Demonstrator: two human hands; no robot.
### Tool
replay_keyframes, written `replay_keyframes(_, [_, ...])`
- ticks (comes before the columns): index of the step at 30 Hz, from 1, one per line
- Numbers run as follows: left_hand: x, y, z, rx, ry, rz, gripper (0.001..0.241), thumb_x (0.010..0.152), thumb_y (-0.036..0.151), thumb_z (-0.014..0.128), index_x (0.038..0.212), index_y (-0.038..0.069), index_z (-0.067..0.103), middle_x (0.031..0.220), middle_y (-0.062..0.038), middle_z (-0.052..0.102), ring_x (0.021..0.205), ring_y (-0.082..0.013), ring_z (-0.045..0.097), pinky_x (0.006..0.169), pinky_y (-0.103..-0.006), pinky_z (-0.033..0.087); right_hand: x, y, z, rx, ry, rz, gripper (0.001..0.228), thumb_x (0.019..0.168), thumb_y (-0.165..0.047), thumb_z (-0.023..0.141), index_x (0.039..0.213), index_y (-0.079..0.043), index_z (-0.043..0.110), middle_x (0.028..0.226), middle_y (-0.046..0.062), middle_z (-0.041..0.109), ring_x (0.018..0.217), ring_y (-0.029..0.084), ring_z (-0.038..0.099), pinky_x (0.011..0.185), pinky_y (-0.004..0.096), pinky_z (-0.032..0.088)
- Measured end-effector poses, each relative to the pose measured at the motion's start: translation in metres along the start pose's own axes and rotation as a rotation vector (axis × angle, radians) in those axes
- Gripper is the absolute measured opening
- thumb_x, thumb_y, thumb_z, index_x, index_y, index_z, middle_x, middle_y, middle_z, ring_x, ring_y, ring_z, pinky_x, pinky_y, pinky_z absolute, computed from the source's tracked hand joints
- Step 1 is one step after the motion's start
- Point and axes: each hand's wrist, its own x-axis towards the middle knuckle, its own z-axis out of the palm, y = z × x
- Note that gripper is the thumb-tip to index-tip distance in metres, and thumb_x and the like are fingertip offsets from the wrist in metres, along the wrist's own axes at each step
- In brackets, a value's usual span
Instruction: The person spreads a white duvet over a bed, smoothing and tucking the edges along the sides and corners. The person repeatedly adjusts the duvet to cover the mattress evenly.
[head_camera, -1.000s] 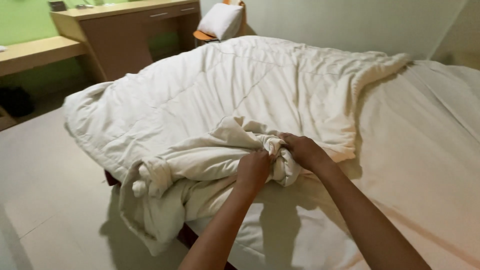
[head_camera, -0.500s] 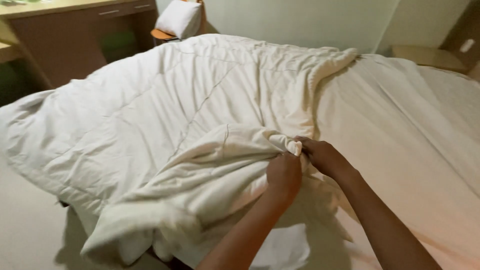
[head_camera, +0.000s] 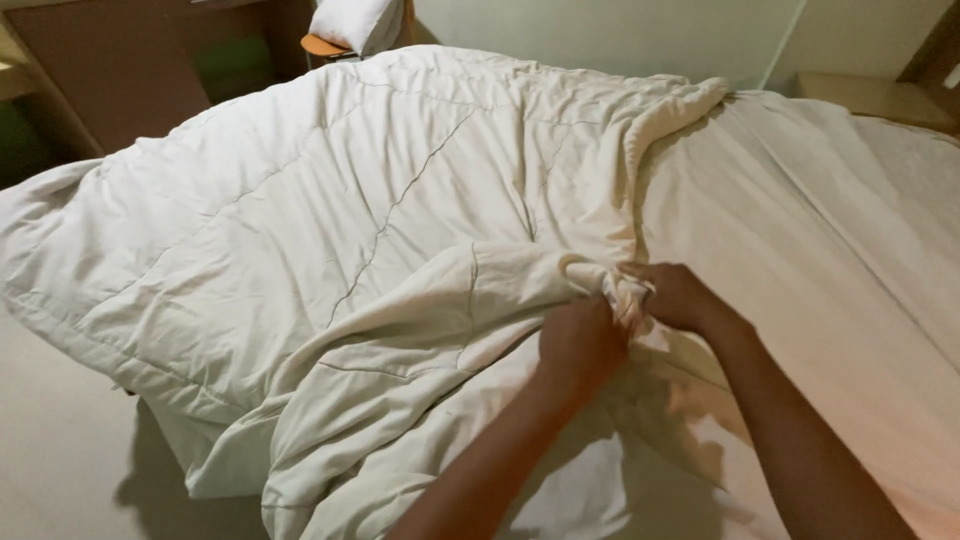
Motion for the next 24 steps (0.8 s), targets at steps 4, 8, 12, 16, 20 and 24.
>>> replay_keyframes(4, [0.016,-0.037,-0.024,0.004,0.184,0.025,0.026,0.095,0.029,0.064,0.099,0.003,0.067,0.096,-0.021,0.073,0.091,-0.0387,0.070,0.081,-0.0507,0.056,0.015,-0.032,-0.023,0.107,-0.035,0.096,0.052,0.096,-0.012,0.050,0.145,-0.021,0.064,0.122,0.022,0.075,0.096,0.031,0.077,0.091,0.040,0.058])
replay_keyframes(8, [0.021,-0.075,-0.047,0.125,0.314,0.018,0.030,0.093,0.029,0.068,0.098,0.000,0.067,0.098,-0.022,0.071,0.097,-0.0390,0.068,0.083,-0.0497,0.055,0.023,-0.084,-0.021,0.183,0.045,-0.042,0.057,0.086,-0.012,0.057,0.143,-0.014,0.063,0.127,0.022,0.071,0.103,0.032,0.074,0.093,0.040,0.056])
replay_keyframes(12, [0.005,-0.103,-0.068,0.200,0.208,-0.170,0.037,0.093,0.034,0.068,0.101,-0.002,0.068,0.105,-0.022,0.070,0.108,-0.0377,0.065,0.091,-0.0481,0.055,0.070,-0.099,0.057,-0.101,0.141,-0.479,0.048,0.096,-0.020,0.055,0.138,0.003,0.059,0.146,0.023,0.061,0.124,0.037,0.064,0.110,0.041,0.049])
replay_keyframes(16, [-0.016,-0.149,-0.083,0.439,0.205,-0.275,0.048,0.094,0.042,0.067,0.108,-0.003,0.069,0.117,-0.024,0.068,0.117,-0.0379,0.062,0.099,-0.0520,0.049,0.077,-0.129,0.094,-0.112,0.074,-0.562,0.049,0.096,-0.021,0.055,0.138,0.003,0.057,0.147,0.023,0.059,0.127,0.036,0.061,0.111,0.041,0.046])
replay_keyframes(20, [-0.053,-0.185,-0.093,0.429,0.003,-0.406,0.076,0.087,0.056,0.068,0.127,-0.008,0.058,0.136,-0.025,0.057,0.132,-0.0381,0.051,0.112,-0.0503,0.039,0.077,-0.161,0.123,-0.168,-0.027,-0.630,0.052,0.098,-0.025,0.054,0.140,0.004,0.054,0.149,0.023,0.054,0.134,0.035,0.054,0.115,0.041,0.040])
replay_keyframes(24, [-0.087,-0.228,-0.045,0.428,0.128,-0.213,0.095,0.088,0.058,0.069,0.141,-0.016,0.043,0.150,-0.034,0.046,0.140,-0.0466,0.041,0.113,-0.0498,0.031,0.071,-0.203,0.153,-0.230,-0.135,-0.684,0.055,0.099,-0.029,0.054,0.142,0.004,0.051,0.151,0.023,0.050,0.142,0.033,0.047,0.119,0.041,0.034])
